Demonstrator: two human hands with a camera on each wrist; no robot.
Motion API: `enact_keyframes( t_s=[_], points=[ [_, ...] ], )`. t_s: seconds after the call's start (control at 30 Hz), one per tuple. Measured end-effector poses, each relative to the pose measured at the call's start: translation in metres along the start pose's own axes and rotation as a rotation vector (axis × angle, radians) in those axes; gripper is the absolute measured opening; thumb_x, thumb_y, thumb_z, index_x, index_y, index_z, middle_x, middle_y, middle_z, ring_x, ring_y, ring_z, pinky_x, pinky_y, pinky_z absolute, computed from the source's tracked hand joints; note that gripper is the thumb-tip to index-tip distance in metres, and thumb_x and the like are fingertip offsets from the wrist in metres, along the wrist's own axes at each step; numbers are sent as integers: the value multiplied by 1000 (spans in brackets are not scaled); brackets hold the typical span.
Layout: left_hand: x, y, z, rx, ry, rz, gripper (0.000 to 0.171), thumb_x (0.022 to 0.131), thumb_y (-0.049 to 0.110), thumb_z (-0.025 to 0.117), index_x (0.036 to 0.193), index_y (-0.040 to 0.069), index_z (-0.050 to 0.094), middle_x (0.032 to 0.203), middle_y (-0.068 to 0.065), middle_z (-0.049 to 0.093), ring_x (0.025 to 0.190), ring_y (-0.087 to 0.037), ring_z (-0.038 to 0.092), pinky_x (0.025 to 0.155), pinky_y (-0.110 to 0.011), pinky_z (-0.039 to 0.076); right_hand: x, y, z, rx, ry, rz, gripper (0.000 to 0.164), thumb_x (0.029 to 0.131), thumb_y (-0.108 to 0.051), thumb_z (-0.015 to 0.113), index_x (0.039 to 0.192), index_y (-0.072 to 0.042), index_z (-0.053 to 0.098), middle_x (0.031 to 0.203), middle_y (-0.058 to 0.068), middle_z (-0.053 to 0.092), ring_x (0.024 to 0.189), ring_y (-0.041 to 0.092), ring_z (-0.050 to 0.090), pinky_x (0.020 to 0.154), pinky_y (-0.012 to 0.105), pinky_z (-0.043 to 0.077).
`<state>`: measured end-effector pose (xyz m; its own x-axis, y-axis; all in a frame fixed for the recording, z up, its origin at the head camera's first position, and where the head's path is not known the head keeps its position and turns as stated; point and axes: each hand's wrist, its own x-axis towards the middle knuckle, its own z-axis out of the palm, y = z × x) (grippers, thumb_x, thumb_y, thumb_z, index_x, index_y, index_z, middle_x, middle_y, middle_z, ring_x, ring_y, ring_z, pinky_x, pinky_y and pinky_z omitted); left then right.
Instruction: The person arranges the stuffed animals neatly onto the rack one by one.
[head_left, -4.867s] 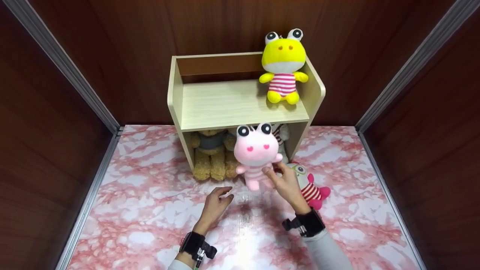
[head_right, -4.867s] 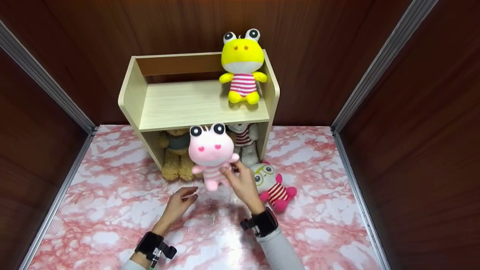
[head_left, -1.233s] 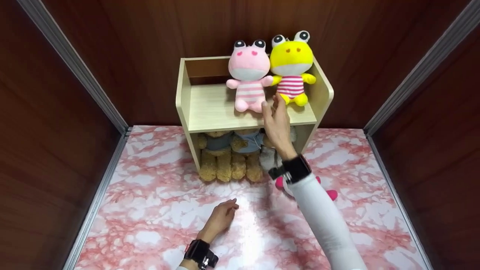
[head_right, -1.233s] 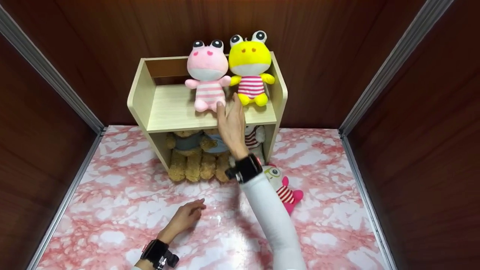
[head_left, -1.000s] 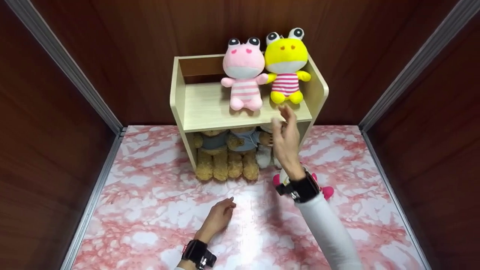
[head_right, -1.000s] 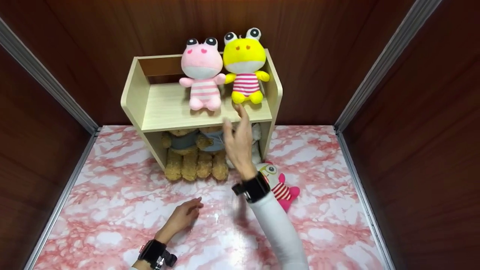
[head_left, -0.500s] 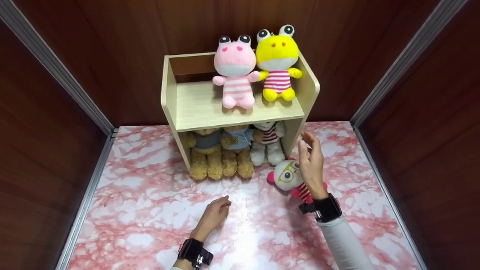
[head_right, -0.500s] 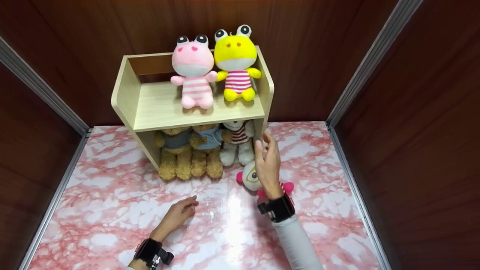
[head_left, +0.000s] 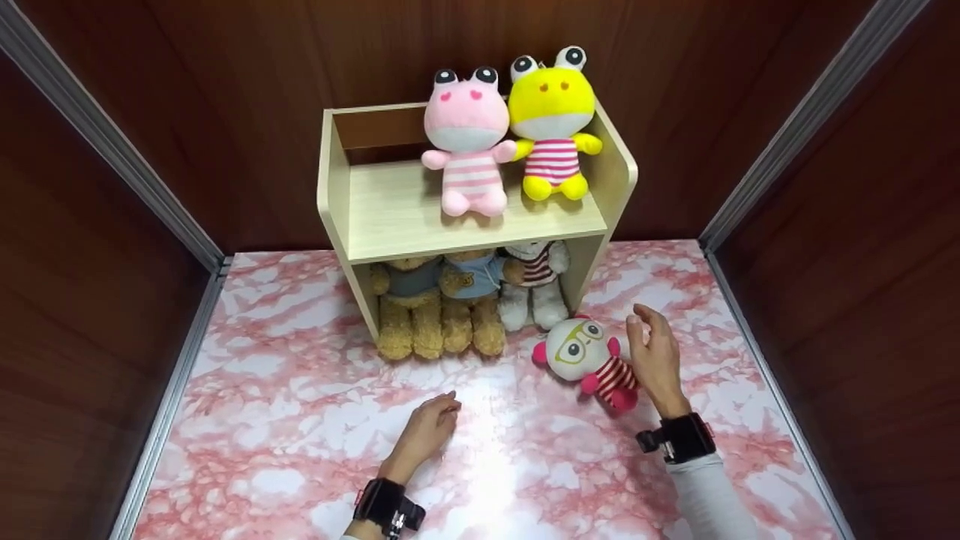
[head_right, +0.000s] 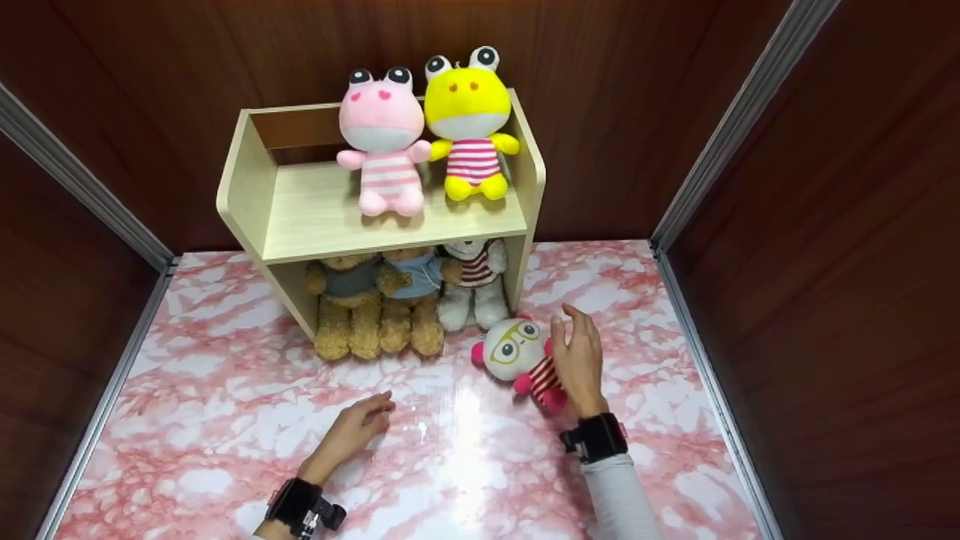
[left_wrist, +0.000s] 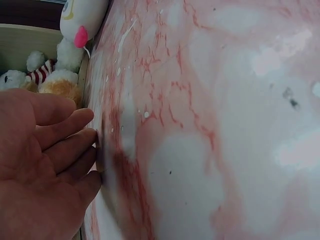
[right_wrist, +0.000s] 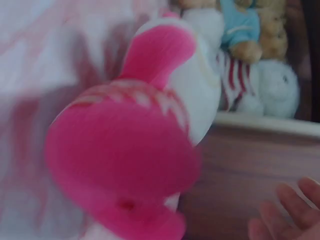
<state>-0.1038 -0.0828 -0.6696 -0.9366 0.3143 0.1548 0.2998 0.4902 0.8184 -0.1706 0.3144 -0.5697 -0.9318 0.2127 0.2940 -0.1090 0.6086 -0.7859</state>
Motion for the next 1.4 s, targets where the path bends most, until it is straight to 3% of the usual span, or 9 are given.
enact_keyframes(
  t_s=[0.23, 0.4, 0.6, 0.7, 0.83, 1.0, 1.13, 1.27, 1.4],
  points=[
    [-2, 1, -2, -84, -36, -44, 24, 98, -5, 61, 120, -13, 66, 139, -33, 58, 117, -44, 65, 96, -42, 56, 1, 26, -8, -113, -253, 71, 58, 109, -31, 52, 151, 8, 43, 150, 32, 47, 139, 48, 43, 115, 59, 33],
    [-1, 2, -2, -84, -44, -52, 22, 99, -4, 61, 119, -12, 67, 140, -33, 57, 118, -44, 65, 97, -42, 56, -1, 36, -8, -147, -335, 112, 62, 107, -31, 57, 153, 9, 40, 151, 32, 46, 140, 49, 42, 116, 59, 33],
    [1, 4, -3, -31, -29, -65, 24, 99, -1, 62, 120, -9, 69, 136, -29, 62, 115, -39, 67, 97, -46, 56, -3, 45, -5, -206, -436, 203, 74, 104, -43, 60, 151, 10, 41, 148, 34, 48, 137, 49, 46, 114, 62, 36],
    [4, 7, -4, -2, -26, -91, 26, 101, 2, 60, 123, -6, 69, 128, -24, 68, 94, -25, 73, 94, -46, 56, -5, 51, -3, -212, -467, 228, 77, 102, -47, 63, 149, 11, 44, 142, 33, 55, 132, 47, 53, 111, 60, 39],
    [5, 10, -3, 20, 8, -88, 26, 101, 2, 58, 123, -2, 70, 121, -20, 71, 74, -11, 63, 89, -47, 56, -8, 54, -3, -200, -494, 250, 76, 101, -49, 63, 146, 10, 48, 134, 31, 62, 124, 45, 59, 108, 58, 43],
    [5, 12, 2, 38, 88, -65, 23, 99, 1, 59, 117, -1, 73, 124, -20, 71, 87, -18, 66, 87, -46, 57, -12, 56, -6, -149, -547, 296, 77, 100, -52, 64, 146, 8, 49, 127, 27, 64, 118, 39, 61, 105, 54, 46],
    [6, 15, 4, 9, 128, -61, 23, 100, 0, 57, 116, -1, 74, 118, -16, 73, 86, -21, 67, 83, -43, 58, -14, 62, -9, -38, -581, 284, 69, 102, -39, 66, 144, 13, 49, 115, 21, 70, 101, 28, 68, 94, 44, 54],
    [7, 19, 7, -25, 134, -58, 22, 101, -1, 57, 115, -2, 73, 115, -14, 73, 93, -26, 70, 84, -45, 58, -17, 64, -15, 106, -638, 265, 55, 103, -21, 66, 139, 18, 51, 106, 19, 73, 88, 18, 70, 82, 35, 59],
    [7, 22, 11, -63, 111, -72, 22, 103, 1, 57, 116, -2, 73, 117, -14, 73, 102, -31, 71, 89, -46, 58, -21, 55, -26, 152, -668, 252, 39, 101, -12, 67, 128, 16, 63, 102, 19, 74, 89, 18, 68, 81, 26, 55]
  ],
)
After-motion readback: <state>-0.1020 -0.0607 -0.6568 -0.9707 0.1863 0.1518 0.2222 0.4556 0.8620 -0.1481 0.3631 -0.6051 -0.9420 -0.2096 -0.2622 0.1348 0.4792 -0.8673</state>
